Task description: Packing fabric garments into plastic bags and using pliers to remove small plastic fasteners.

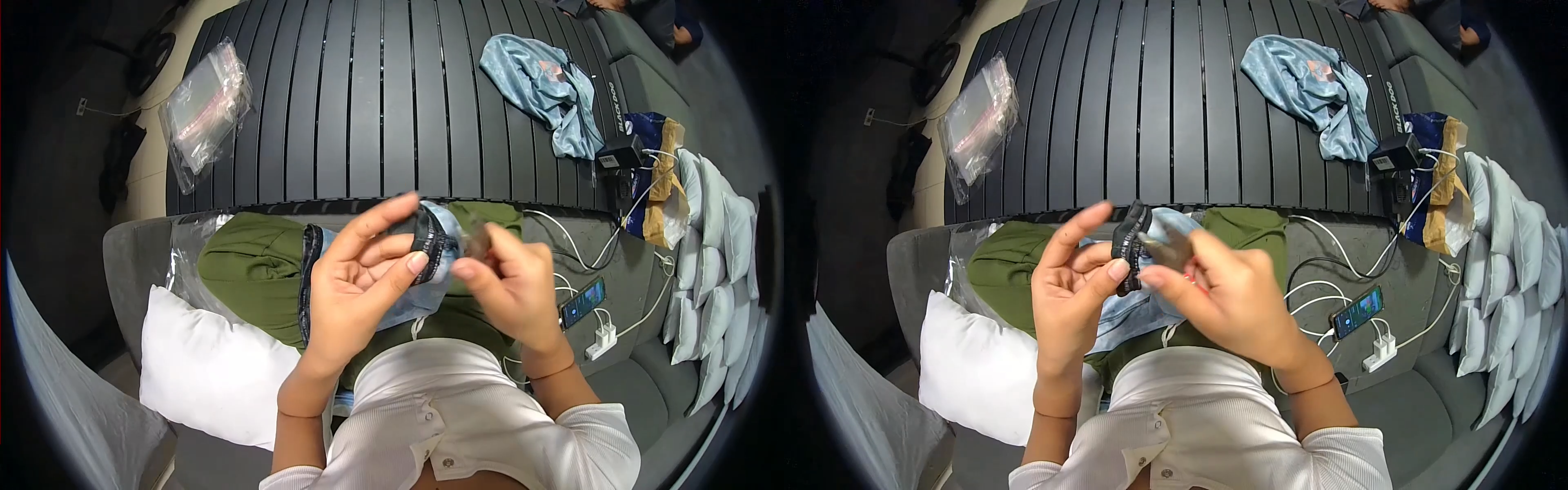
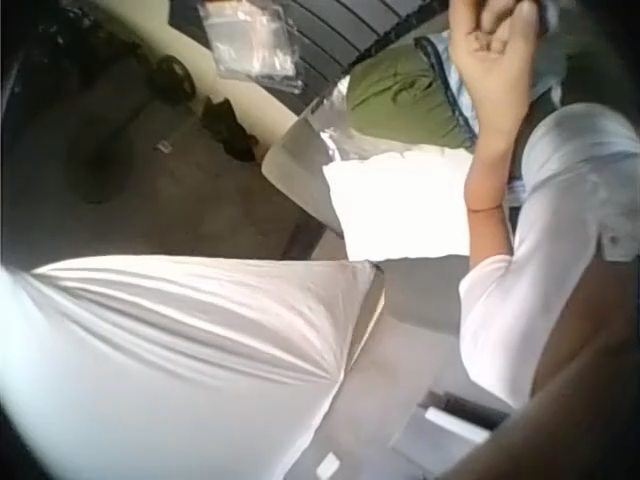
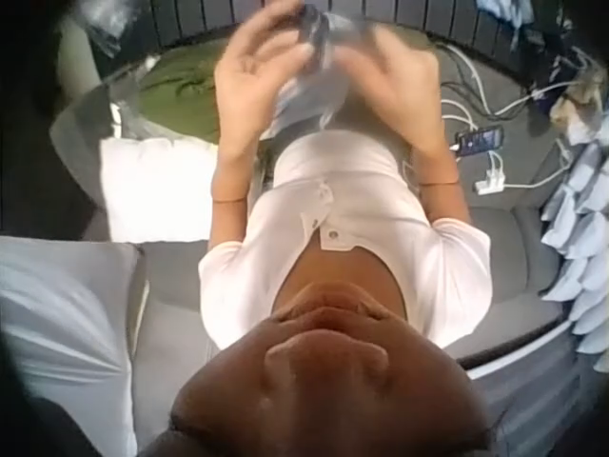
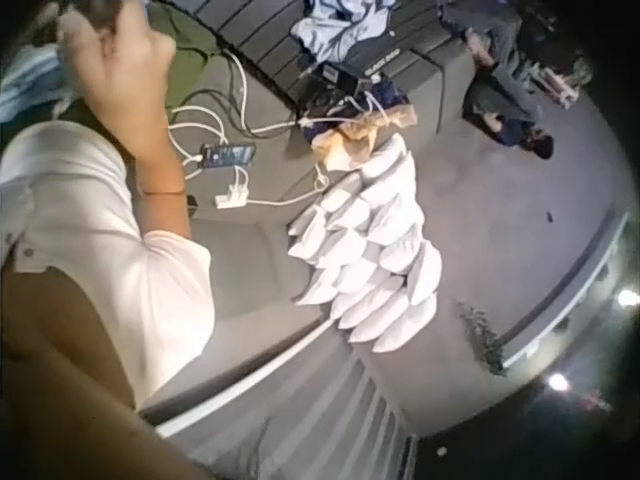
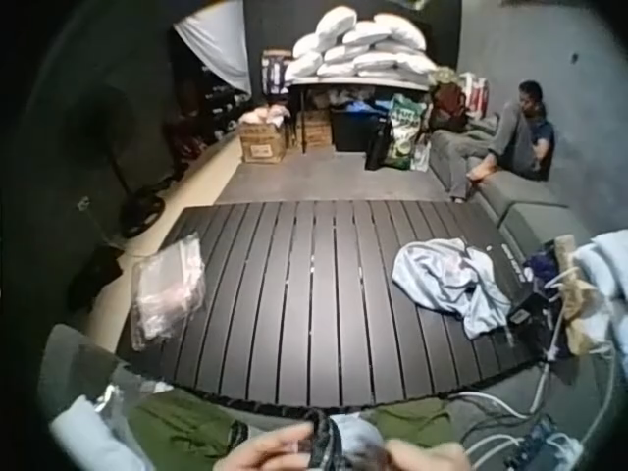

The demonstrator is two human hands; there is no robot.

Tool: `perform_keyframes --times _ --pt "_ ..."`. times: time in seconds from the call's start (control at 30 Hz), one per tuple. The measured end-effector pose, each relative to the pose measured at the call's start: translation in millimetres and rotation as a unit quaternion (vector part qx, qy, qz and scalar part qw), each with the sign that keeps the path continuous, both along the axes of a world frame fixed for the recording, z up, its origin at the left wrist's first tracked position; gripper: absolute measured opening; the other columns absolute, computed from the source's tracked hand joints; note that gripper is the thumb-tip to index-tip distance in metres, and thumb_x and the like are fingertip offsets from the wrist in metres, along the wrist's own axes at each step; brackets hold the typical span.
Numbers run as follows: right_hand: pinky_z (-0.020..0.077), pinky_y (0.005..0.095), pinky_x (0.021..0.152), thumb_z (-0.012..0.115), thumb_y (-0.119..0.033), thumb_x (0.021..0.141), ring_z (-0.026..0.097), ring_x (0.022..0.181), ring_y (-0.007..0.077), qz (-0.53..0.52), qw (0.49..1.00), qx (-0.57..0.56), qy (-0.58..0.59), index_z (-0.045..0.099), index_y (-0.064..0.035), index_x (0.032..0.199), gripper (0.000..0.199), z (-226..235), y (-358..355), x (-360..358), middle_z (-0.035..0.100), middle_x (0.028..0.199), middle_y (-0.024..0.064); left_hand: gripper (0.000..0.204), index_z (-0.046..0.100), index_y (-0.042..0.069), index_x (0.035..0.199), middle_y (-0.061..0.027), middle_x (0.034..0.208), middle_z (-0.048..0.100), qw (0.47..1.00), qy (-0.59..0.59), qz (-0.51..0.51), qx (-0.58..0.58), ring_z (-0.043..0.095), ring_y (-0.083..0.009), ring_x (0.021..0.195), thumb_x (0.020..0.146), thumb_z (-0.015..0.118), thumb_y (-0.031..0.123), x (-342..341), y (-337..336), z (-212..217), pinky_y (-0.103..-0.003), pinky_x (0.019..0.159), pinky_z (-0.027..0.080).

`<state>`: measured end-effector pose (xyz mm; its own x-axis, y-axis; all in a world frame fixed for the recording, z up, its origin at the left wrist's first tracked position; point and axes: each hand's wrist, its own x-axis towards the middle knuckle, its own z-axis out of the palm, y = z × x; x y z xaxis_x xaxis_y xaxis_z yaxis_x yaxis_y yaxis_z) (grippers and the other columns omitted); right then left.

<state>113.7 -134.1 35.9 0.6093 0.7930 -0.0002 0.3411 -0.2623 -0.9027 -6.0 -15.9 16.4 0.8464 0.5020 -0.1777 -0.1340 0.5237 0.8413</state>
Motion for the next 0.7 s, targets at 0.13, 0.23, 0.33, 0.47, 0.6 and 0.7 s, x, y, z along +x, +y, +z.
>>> perform_keyframes --times 0.13,0.23,0.33,0.47,0.6,0.7 --pt "0.0268 0.0213 0.041 0.068 -0.022 0.08 0.029 0.046 0.0052 -0.03 0.998 0.027 0.046 0.049 -0.0001 0.075 0.029 -10.5 -12.0 11.2 0.034 0.048 -0.0016 0.032 0.052 -0.006 0.114 -0.011 0.1 0.061 0.997 0.027 -0.007 -0.067 0.06 -0.012 0.089 0.082 0.056 -0.005 0.3 0.5 -0.1 -0.023 0.08 0.049" --pt "0.0279 0.0213 0.042 0.069 -0.021 0.078 0.03 0.047 0.0057 -0.007 0.999 0.036 0.02 0.05 -0.0021 0.078 0.026 -11.2 -15.8 15.0 0.035 0.05 -0.0017 0.032 0.053 -0.005 0.113 -0.0102 0.102 0.059 0.991 0.041 -0.037 -0.121 0.058 -0.011 0.089 0.081 0.058 -0.005 0.9 5.1 -0.3 -0.024 0.08 0.048" --pt "0.0298 0.022 0.043 0.07 -0.021 0.076 0.034 0.047 0.0072 0.001 0.999 0.051 -0.008 0.053 -0.0029 0.083 0.026 -9.7 -16.0 17.4 0.04 0.055 -0.0004 0.033 0.054 -0.005 0.111 -0.0094 0.104 0.058 0.999 0.02 -0.025 -0.024 0.056 -0.0104 0.092 0.079 0.061 -0.005 2.9 2.4 -1.8 -0.023 0.082 0.046" --pt "0.0336 0.0238 0.046 0.07 -0.026 0.073 0.041 0.052 0.0092 0.104 0.982 0.047 -0.15 0.057 -0.0004 0.1 0.039 -15.8 -18.1 37.7 0.052 0.069 0.0028 0.035 0.055 -0.004 0.111 -0.0072 0.105 0.057 0.996 0.05 -0.032 0.068 0.055 -0.0115 0.095 0.077 0.064 -0.004 1.9 3.1 -0.3 -0.024 0.085 0.044" --pt "0.0359 0.0275 0.048 0.071 -0.034 0.067 0.042 0.051 0.0161 0.163 0.928 0.023 -0.335 0.06 -0.0034 0.106 0.05 -9.7 -12.8 50.4 0.047 0.063 0.0039 0.032 0.059 -0.002 0.107 -0.0075 0.099 0.06 0.988 0.067 -0.013 0.136 0.056 -0.011 0.089 0.076 0.064 -0.003 4.1 4.1 -1.0 -0.024 0.078 0.046" --pt "0.0303 0.0241 0.047 0.074 -0.038 0.062 0.04 0.052 0.0118 0.126 0.954 0.056 -0.265 0.062 -0.0047 0.103 0.054 -14.0 -12.2 43.5 0.043 0.06 0.0008 0.032 0.061 -0.003 0.105 -0.0098 0.098 0.062 0.943 0.117 -0.025 0.31 0.057 -0.0122 0.084 0.073 0.064 -0.005 3.8 8.5 -0.8 -0.024 0.075 0.045"
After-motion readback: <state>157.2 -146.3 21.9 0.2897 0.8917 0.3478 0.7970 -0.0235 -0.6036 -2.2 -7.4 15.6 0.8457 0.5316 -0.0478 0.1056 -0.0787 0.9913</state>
